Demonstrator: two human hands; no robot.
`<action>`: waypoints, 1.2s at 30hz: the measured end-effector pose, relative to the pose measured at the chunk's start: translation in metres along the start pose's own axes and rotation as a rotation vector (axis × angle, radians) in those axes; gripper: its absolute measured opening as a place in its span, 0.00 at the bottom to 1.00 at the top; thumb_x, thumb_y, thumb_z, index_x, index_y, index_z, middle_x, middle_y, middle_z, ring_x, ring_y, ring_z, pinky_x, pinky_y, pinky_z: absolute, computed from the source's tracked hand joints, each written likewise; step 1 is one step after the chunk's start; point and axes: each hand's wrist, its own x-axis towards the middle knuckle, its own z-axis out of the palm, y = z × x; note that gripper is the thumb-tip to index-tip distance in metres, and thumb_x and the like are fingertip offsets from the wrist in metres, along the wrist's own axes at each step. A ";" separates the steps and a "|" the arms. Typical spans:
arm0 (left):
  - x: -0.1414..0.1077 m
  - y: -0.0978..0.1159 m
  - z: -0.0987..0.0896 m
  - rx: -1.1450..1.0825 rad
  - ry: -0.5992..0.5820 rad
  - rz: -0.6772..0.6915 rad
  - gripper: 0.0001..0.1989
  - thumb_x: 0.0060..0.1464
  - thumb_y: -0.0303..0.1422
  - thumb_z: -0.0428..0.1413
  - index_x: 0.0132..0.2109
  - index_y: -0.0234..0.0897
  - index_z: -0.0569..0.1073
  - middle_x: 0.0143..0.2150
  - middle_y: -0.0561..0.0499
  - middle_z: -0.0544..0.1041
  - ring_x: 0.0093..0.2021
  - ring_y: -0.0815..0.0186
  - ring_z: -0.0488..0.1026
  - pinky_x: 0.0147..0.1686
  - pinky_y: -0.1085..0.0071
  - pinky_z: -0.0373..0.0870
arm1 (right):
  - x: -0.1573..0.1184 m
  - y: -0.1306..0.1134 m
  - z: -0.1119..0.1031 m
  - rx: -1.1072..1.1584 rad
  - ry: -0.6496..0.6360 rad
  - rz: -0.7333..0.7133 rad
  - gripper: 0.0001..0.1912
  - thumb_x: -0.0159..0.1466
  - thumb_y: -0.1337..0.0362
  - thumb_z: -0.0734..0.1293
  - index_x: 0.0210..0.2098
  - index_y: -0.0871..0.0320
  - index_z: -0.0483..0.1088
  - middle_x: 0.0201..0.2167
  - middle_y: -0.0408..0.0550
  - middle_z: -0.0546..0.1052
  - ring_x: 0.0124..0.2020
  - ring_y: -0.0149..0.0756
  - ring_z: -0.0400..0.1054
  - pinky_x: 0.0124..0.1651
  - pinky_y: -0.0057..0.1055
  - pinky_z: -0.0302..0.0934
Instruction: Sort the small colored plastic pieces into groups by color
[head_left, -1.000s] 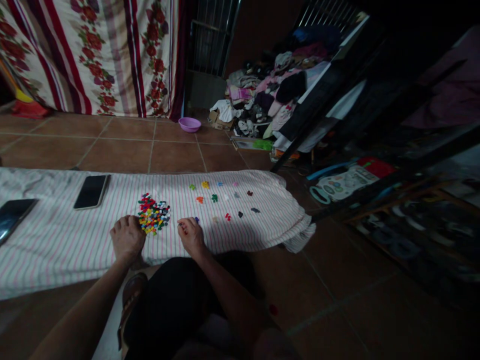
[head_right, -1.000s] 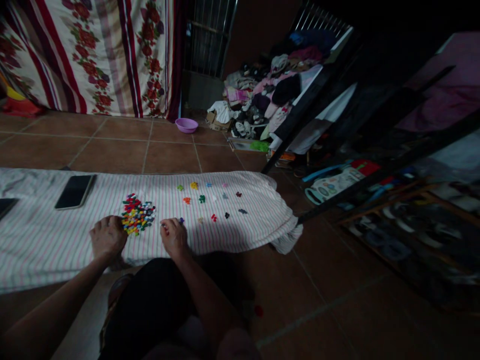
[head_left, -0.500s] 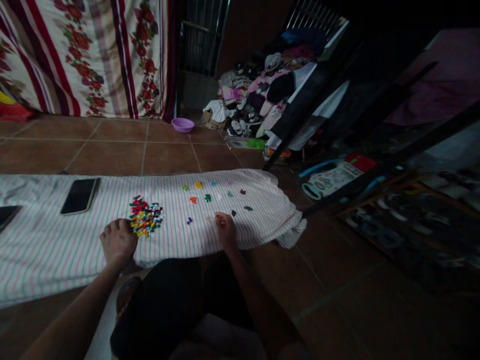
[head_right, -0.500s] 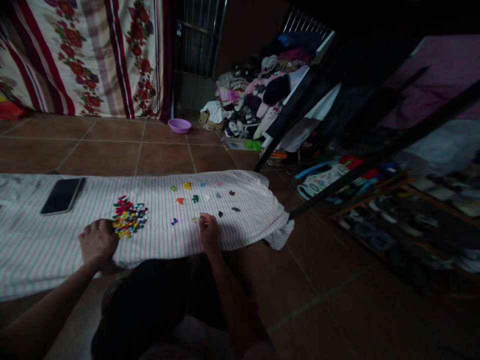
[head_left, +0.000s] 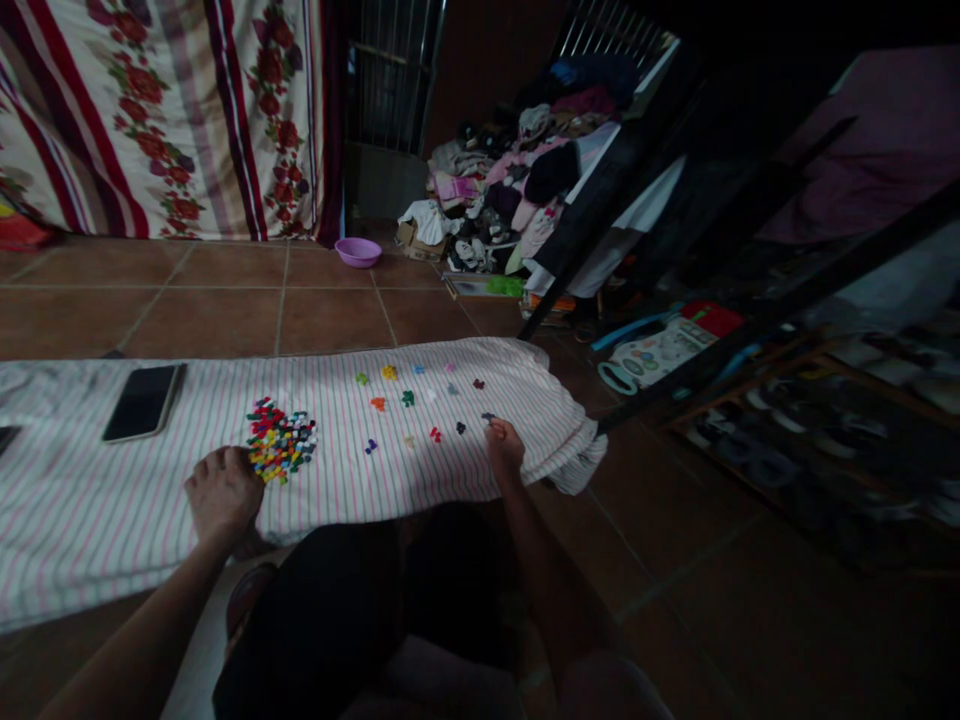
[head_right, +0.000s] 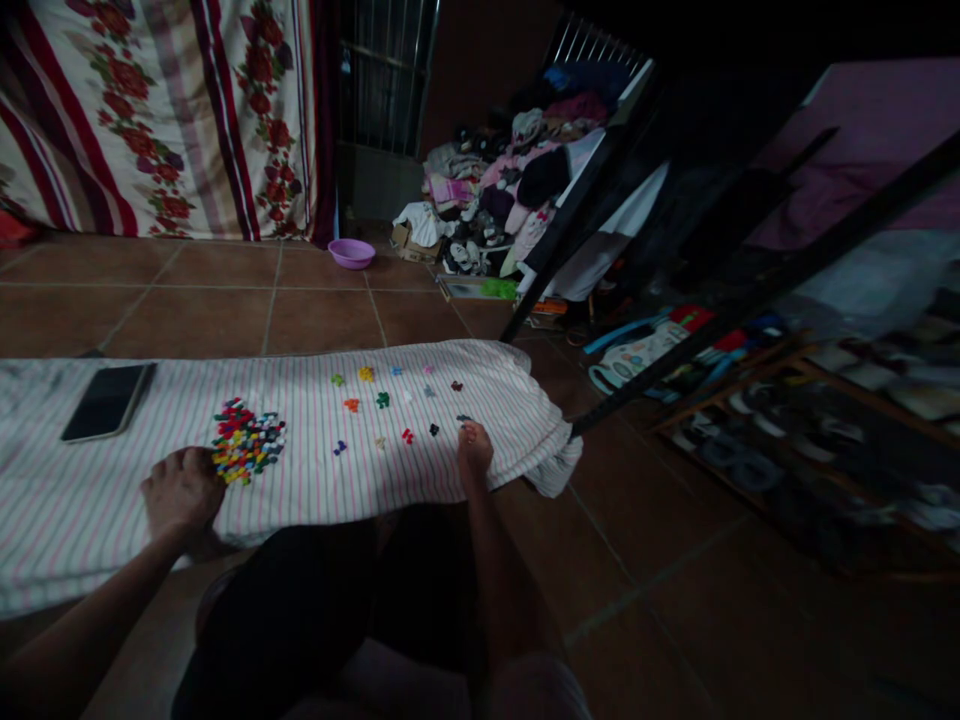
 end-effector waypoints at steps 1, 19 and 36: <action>0.000 0.000 0.000 0.000 -0.001 -0.003 0.17 0.57 0.32 0.42 0.49 0.32 0.69 0.49 0.35 0.70 0.51 0.47 0.64 0.45 0.56 0.60 | 0.004 0.003 0.000 -0.014 0.014 0.001 0.18 0.54 0.61 0.57 0.38 0.58 0.74 0.32 0.49 0.78 0.34 0.38 0.71 0.40 0.31 0.64; 0.000 -0.001 0.004 0.005 0.030 0.002 0.17 0.59 0.33 0.40 0.49 0.33 0.69 0.48 0.36 0.71 0.51 0.48 0.65 0.45 0.56 0.60 | 0.013 0.020 0.006 -0.146 0.057 -0.142 0.18 0.56 0.64 0.55 0.38 0.59 0.73 0.35 0.52 0.76 0.39 0.40 0.68 0.46 0.36 0.63; 0.003 -0.006 0.012 0.007 0.030 0.003 0.17 0.59 0.33 0.41 0.49 0.34 0.68 0.49 0.39 0.70 0.51 0.51 0.64 0.45 0.58 0.57 | 0.005 0.021 0.008 -0.232 -0.081 -0.267 0.20 0.57 0.67 0.54 0.40 0.61 0.75 0.39 0.55 0.76 0.44 0.42 0.65 0.51 0.40 0.61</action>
